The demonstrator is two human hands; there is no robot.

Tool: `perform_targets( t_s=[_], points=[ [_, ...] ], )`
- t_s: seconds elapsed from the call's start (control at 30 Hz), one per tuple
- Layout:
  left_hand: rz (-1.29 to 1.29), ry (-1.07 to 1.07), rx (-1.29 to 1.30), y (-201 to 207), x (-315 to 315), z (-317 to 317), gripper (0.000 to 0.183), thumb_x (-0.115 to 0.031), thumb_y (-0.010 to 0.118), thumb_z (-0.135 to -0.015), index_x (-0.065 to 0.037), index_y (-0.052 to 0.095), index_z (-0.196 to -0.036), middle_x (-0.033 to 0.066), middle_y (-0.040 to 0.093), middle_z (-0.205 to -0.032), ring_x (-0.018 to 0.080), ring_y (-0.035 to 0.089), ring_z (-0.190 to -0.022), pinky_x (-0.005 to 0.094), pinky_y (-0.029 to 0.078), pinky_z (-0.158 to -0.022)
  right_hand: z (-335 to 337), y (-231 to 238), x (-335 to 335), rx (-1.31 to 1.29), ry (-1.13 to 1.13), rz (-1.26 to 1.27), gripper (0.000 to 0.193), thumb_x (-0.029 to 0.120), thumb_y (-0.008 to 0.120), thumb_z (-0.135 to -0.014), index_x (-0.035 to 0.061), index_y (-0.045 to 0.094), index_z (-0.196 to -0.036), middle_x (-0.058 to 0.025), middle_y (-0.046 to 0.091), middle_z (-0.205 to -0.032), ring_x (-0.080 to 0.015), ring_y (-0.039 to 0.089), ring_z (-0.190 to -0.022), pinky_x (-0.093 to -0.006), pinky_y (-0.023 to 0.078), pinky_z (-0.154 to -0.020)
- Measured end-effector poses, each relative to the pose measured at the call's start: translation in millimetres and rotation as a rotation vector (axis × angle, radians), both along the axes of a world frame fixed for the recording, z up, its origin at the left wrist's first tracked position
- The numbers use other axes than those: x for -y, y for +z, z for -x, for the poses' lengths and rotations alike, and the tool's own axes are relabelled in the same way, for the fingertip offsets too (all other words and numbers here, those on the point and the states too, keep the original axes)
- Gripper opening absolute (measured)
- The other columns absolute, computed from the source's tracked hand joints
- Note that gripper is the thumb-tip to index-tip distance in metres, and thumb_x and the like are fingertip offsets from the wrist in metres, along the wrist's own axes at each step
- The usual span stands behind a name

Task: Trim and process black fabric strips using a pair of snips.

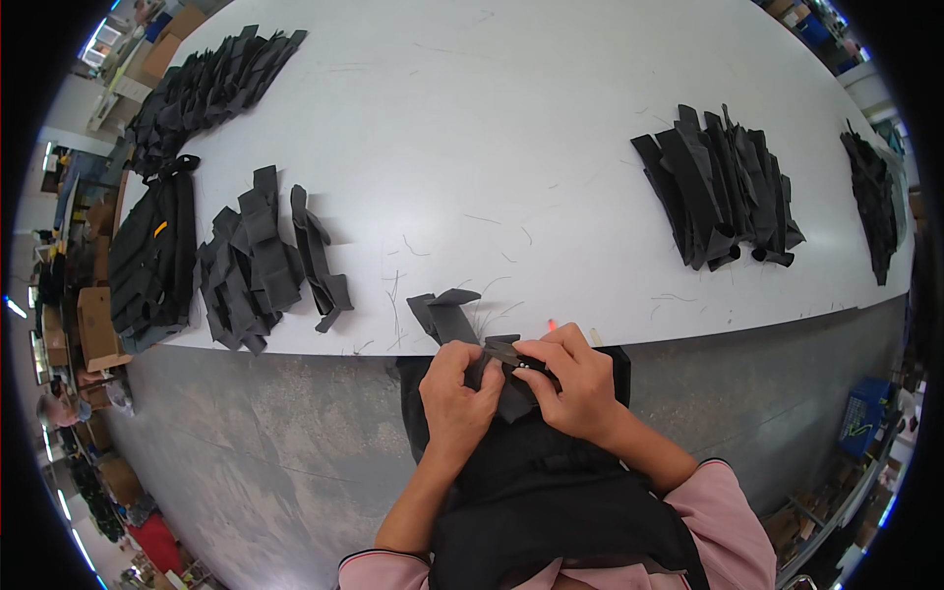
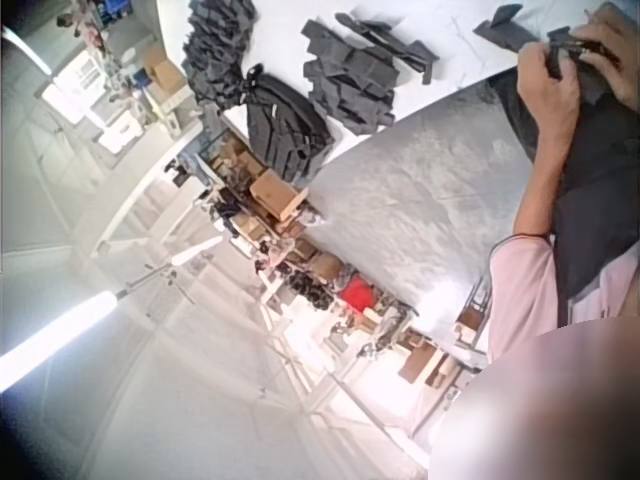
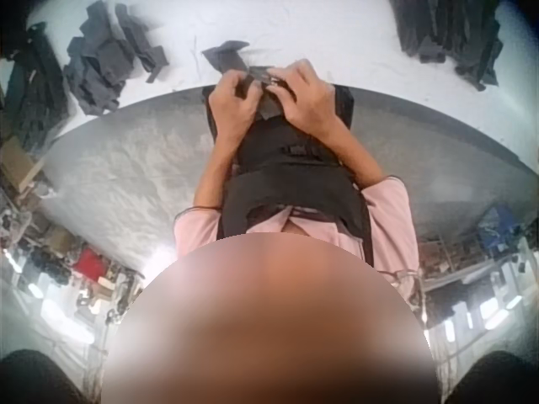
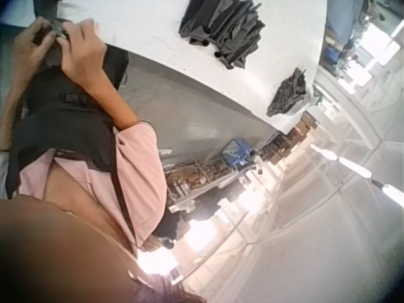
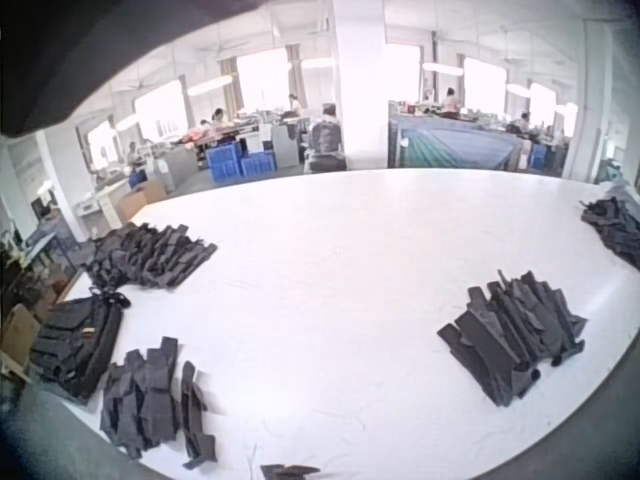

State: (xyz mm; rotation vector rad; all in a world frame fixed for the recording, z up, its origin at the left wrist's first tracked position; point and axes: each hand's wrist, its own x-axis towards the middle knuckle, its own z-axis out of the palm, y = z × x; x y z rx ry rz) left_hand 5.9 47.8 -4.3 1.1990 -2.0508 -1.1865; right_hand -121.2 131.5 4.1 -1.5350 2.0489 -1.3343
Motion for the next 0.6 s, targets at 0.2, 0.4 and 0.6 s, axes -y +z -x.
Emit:
perform_targets(
  t_s=[0.2,0.4,0.6],
  points=[
    [-0.034,-0.033,0.006,1.5,0.4,0.2,0.016,-0.007,0.068,-0.073,-0.001,0.053,-0.077,0.0117,0.053,-0.07,0.027,0.055,-0.061,0.0342,0.043,-0.055,3.1,-0.7,0.1,-0.11,-0.008,0.042,0.027,0.002,0.073,-0.069,0.0036,0.065,-0.095,-0.0083,0.055,-0.077,-0.0196,0.054,-0.055,-0.0281,0.042,-0.046],
    [-0.054,-0.036,0.001,1.7,-0.3,1.0,0.017,-0.006,0.067,-0.072,-0.001,0.052,-0.077,0.0118,0.052,-0.071,0.027,0.053,-0.061,0.0342,0.042,-0.055,4.4,3.3,-1.4,-0.152,0.009,0.026,0.027,0.003,0.073,-0.068,0.004,0.066,-0.094,-0.0072,0.054,-0.074,-0.0195,0.054,-0.054,-0.0288,0.043,-0.047],
    [-0.04,-0.043,0.005,2.6,-0.7,2.8,0.017,-0.004,0.067,-0.071,-0.001,0.051,-0.077,0.0116,0.05,-0.071,0.0275,0.052,-0.062,0.0352,0.042,-0.055,4.2,2.4,-2.8,-0.181,0.014,0.019,0.026,0.003,0.072,-0.069,0.0043,0.066,-0.094,-0.0066,0.054,-0.074,-0.0194,0.053,-0.051,-0.0288,0.046,-0.05]
  ],
)
